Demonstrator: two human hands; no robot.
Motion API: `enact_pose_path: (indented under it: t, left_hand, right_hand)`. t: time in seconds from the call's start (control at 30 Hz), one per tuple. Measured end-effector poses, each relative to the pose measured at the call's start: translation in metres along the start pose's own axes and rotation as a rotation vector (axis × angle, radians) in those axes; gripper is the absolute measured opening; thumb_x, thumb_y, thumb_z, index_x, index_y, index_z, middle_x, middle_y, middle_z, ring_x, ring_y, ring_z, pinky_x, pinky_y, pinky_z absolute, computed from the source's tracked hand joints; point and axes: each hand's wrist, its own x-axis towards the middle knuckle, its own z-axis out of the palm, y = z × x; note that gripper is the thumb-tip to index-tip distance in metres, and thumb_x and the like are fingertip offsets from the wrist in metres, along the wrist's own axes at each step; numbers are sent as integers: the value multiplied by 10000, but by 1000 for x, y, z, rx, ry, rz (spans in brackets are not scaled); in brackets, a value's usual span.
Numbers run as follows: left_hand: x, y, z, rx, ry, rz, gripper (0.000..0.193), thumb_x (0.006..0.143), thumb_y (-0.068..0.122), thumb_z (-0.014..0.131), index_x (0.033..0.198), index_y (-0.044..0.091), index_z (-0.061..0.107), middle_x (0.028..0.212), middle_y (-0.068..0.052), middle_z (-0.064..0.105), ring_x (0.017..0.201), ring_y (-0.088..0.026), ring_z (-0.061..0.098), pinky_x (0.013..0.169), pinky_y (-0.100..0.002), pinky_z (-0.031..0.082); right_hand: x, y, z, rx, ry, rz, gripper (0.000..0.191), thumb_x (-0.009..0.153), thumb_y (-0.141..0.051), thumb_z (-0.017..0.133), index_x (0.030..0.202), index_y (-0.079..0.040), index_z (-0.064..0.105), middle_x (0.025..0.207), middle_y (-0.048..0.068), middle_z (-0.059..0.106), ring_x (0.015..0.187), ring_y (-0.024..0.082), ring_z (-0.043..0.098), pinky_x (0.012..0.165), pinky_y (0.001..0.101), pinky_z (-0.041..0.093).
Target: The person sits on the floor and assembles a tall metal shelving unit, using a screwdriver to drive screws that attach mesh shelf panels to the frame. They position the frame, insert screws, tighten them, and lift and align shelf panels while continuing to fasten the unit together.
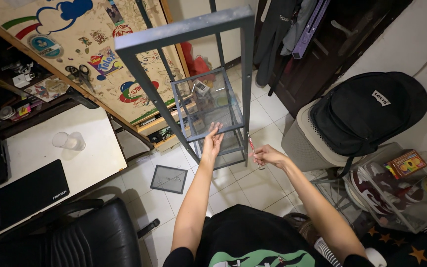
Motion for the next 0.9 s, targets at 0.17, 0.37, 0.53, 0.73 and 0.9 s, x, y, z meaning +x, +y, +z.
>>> enact_pose_path:
  t: [0.17, 0.37, 0.53, 0.73, 0.9]
  left_hand:
    - [-1, 1, 2, -31, 2, -17, 533, 933, -1, 660, 1440, -5, 496, 1358, -173, 650, 1264, -271, 631, 1196, -466, 424]
    - [-3, 1, 3, -5, 20, -10, 543, 912, 9, 656, 1434, 35, 511, 1306, -146, 679, 1213, -245, 646, 1179, -449, 426]
    - [-4, 2, 4, -16, -1, -8, 541, 906, -1, 652, 1425, 34, 503, 1306, -159, 684, 1226, -251, 652, 1176, -448, 437]
    - [-3, 2, 3, 17, 17, -18, 516, 912, 10, 646, 1412, 47, 519, 1304, -146, 672, 1226, -241, 631, 1158, -441, 433]
    - [-1, 2, 2, -13, 25, -21, 447, 919, -3, 652, 1346, -29, 521, 1286, -196, 675, 1226, -274, 642, 1171, -447, 447]
  right_hand:
    - [4, 5, 0, -107, 119, 29, 198, 913, -130, 744, 855, 59, 730, 732, 79, 707, 573, 100, 552, 509, 257, 431]
    - [2, 0, 4, -170, 207, 75, 234, 901, -148, 800, 849, 41, 672, 710, 81, 671, 553, 109, 536, 498, 266, 431]
    - [-5, -4, 5, 19, 69, 44, 211, 922, -226, 638, 1038, -78, 733, 678, 32, 671, 556, 81, 527, 508, 234, 427]
    - [1, 3, -1, -95, 190, 49, 191, 909, -133, 733, 906, 58, 727, 732, 50, 706, 571, 80, 504, 506, 235, 394]
    - [-1, -1, 0, -110, 184, 60, 223, 925, -156, 751, 897, 54, 678, 713, 68, 680, 534, 94, 495, 470, 259, 375]
